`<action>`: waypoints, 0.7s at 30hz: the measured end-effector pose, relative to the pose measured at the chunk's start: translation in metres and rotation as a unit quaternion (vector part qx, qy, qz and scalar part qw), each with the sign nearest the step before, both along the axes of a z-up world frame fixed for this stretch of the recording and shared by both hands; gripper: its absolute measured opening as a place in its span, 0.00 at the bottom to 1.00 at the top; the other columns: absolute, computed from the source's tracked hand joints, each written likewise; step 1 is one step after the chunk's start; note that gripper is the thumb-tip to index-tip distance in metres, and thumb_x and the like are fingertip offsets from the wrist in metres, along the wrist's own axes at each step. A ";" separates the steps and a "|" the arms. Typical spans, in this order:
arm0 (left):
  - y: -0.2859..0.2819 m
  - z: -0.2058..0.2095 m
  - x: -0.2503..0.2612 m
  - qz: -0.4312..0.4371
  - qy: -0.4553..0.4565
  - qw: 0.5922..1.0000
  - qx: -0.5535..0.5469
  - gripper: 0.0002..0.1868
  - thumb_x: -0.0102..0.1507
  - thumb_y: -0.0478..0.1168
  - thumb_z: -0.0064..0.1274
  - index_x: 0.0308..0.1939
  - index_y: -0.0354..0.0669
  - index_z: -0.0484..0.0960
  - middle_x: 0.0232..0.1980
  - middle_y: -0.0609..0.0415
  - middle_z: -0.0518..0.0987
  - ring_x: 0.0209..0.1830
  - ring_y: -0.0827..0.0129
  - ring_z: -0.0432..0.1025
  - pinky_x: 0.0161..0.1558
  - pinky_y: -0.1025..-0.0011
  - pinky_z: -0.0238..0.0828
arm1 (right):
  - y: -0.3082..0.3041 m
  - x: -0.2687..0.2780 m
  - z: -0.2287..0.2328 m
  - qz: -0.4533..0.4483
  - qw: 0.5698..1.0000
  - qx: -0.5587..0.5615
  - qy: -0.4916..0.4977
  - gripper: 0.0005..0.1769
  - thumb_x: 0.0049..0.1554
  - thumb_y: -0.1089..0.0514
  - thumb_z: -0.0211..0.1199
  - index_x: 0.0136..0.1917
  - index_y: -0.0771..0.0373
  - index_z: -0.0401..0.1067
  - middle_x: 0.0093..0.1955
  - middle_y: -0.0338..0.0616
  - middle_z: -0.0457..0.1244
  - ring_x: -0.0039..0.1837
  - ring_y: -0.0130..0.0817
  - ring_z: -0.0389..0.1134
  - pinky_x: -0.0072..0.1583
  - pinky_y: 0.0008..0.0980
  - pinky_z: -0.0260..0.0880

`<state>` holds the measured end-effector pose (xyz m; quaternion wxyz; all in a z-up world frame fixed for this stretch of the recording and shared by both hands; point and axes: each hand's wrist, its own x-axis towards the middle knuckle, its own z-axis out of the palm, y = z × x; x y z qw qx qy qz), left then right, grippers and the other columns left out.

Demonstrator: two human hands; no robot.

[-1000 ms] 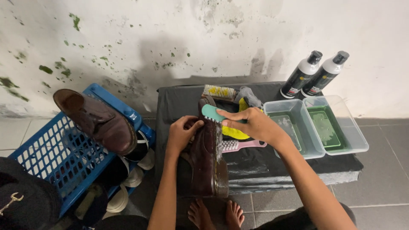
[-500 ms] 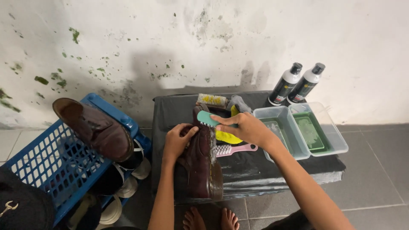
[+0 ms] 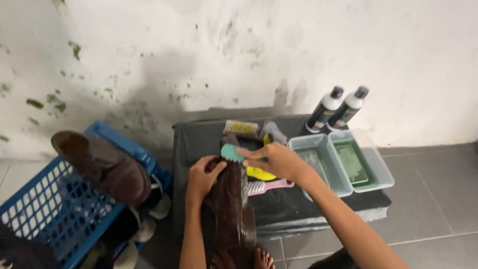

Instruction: The person scrubs a brown leather shoe with a teal brush, focusing on the side and heel areas. They hold the shoe steady with their left hand while scrubbing with their right hand.

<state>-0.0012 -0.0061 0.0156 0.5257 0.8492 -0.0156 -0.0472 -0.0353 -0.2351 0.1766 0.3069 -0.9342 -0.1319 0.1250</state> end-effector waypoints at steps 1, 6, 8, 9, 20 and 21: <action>0.000 -0.004 0.004 -0.006 0.001 1.000 -0.001 0.29 0.60 0.61 0.63 0.54 0.43 0.85 0.49 0.41 0.83 0.54 0.49 0.77 0.56 0.55 0.77 | -0.002 0.005 -0.002 -0.006 1.000 -0.001 0.001 0.18 0.56 0.41 0.64 0.56 0.48 0.80 0.54 0.41 0.72 0.47 0.60 0.72 0.50 0.50 0.73; -0.001 -0.012 0.002 0.010 0.004 1.000 -0.001 0.29 0.59 0.60 0.66 0.54 0.44 0.84 0.46 0.44 0.83 0.50 0.52 0.79 0.51 0.59 0.80 | -0.005 0.017 -0.017 0.021 0.999 -0.035 -0.010 0.21 0.58 0.39 0.62 0.63 0.41 0.75 0.47 0.45 0.72 0.27 0.51 0.65 0.36 0.39 0.65; -0.004 -0.010 0.001 0.011 -0.001 1.000 0.004 0.29 0.59 0.61 0.65 0.54 0.44 0.84 0.45 0.45 0.83 0.49 0.52 0.79 0.49 0.59 0.81 | -0.010 0.016 -0.023 0.010 1.000 -0.026 -0.009 0.21 0.58 0.39 0.62 0.62 0.41 0.76 0.44 0.46 0.73 0.25 0.47 0.63 0.34 0.37 0.63; -0.005 -0.008 0.000 0.010 -0.009 1.000 0.006 0.30 0.59 0.61 0.65 0.54 0.43 0.84 0.45 0.45 0.83 0.49 0.52 0.79 0.48 0.59 0.81 | -0.011 0.014 -0.025 -0.002 1.000 -0.020 -0.010 0.20 0.58 0.39 0.62 0.62 0.40 0.76 0.41 0.46 0.73 0.22 0.43 0.61 0.32 0.36 0.61; 0.001 0.005 -0.006 -0.003 -0.057 0.998 0.039 0.28 0.64 0.61 0.59 0.51 0.39 0.84 0.43 0.45 0.81 0.48 0.53 0.78 0.47 0.58 0.81 | -0.031 0.015 -0.036 0.014 0.990 0.112 0.081 0.20 0.58 0.50 0.66 0.64 0.47 0.75 0.28 0.51 0.70 0.22 0.31 0.63 0.30 0.26 0.63; 0.000 0.007 -0.010 -0.010 -0.051 0.998 0.032 0.28 0.65 0.61 0.59 0.51 0.39 0.84 0.44 0.45 0.81 0.48 0.54 0.78 0.47 0.58 0.81 | -0.034 0.013 -0.041 -0.004 0.989 0.124 0.080 0.20 0.57 0.51 0.67 0.63 0.48 0.75 0.27 0.52 0.70 0.22 0.32 0.64 0.30 0.27 0.64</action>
